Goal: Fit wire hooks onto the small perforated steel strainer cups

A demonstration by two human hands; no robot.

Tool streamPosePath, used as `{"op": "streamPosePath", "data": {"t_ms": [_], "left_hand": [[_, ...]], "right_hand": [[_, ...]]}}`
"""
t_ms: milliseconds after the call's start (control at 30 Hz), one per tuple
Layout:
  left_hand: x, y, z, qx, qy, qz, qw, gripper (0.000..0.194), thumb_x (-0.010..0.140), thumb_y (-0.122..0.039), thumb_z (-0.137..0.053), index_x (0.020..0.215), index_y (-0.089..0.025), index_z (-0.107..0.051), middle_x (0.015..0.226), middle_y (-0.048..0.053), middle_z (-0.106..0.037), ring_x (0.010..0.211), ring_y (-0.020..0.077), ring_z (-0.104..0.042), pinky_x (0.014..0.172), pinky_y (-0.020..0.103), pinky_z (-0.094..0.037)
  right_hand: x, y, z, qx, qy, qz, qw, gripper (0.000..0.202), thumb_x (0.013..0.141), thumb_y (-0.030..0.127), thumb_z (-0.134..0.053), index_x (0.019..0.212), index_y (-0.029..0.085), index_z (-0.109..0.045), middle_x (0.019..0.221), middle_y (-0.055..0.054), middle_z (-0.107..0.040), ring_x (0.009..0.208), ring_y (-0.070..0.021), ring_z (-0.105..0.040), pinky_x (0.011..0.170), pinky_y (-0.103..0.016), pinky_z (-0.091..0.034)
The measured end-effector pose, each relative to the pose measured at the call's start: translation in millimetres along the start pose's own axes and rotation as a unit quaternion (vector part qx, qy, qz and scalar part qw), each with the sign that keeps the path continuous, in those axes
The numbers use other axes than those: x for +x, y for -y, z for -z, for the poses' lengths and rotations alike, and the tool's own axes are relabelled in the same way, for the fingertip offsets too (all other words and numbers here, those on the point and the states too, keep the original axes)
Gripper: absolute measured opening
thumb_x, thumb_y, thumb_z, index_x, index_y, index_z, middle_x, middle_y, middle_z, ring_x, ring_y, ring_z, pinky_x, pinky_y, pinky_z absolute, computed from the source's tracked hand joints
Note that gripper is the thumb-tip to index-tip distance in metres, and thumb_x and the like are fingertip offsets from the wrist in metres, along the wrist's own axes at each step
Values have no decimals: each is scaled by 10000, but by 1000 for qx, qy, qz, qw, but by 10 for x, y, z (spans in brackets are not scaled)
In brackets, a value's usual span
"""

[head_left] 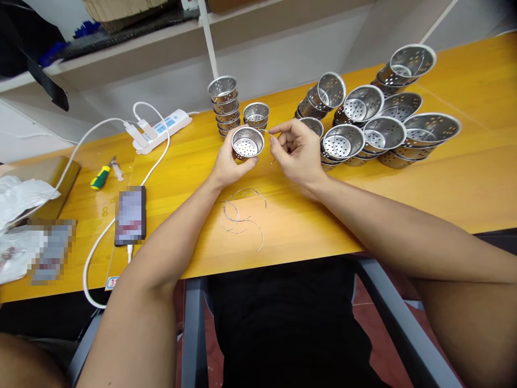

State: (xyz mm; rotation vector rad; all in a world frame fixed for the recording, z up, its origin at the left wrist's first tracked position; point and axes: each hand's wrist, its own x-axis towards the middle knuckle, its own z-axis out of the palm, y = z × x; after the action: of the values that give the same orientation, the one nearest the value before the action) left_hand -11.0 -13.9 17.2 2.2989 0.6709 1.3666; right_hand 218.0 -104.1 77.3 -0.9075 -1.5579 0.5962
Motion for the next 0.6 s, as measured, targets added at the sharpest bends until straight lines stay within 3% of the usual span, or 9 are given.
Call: {"op": "streamPosePath", "data": {"t_ms": [100, 233, 433, 600], "left_hand": [[14, -61, 22, -1, -13, 6, 1000, 907, 928, -791, -870, 1627, -333, -518, 1580, 133, -681, 1492, 337, -709, 1268, 550, -607], [28, -141, 40, 9, -37, 19, 999, 896, 807, -821, -963, 1465, -301, -648, 1417, 109, -719, 1361, 323, -744, 1218, 534, -623], [24, -147, 5, -24, -19, 46, 998, 894, 828, -852, -935, 1423, -283, -588, 1319, 82, -754, 1209, 279, -794, 1147, 528, -645], [17, -96, -17, -20, -20, 33, 999, 952, 818, -833, -958, 1483, -305, -529, 1347, 79, -736, 1230, 281, -803, 1152, 525, -650]], "right_hand": [[7, 17, 8, 9, -2, 5, 1000, 457, 1072, 759, -752, 1144, 310, -704, 743, 12, -540, 637, -198, -499, 589, -379, -484], [9, 44, 16, 6, 2, -8, 1000, 452, 1065, 752, -757, 1134, 309, -696, 729, 16, -533, 627, -199, -485, 590, -386, -463], [-1, 99, 16, 2, 10, -9, 1000, 475, 1052, 777, -748, 1112, 314, -662, 720, 24, -518, 623, -195, -457, 603, -387, -418], [1, 110, 17, 0, 18, -15, 1000, 469, 1050, 777, -747, 1118, 324, -645, 716, 26, -501, 630, -206, -456, 607, -386, -388]]}}
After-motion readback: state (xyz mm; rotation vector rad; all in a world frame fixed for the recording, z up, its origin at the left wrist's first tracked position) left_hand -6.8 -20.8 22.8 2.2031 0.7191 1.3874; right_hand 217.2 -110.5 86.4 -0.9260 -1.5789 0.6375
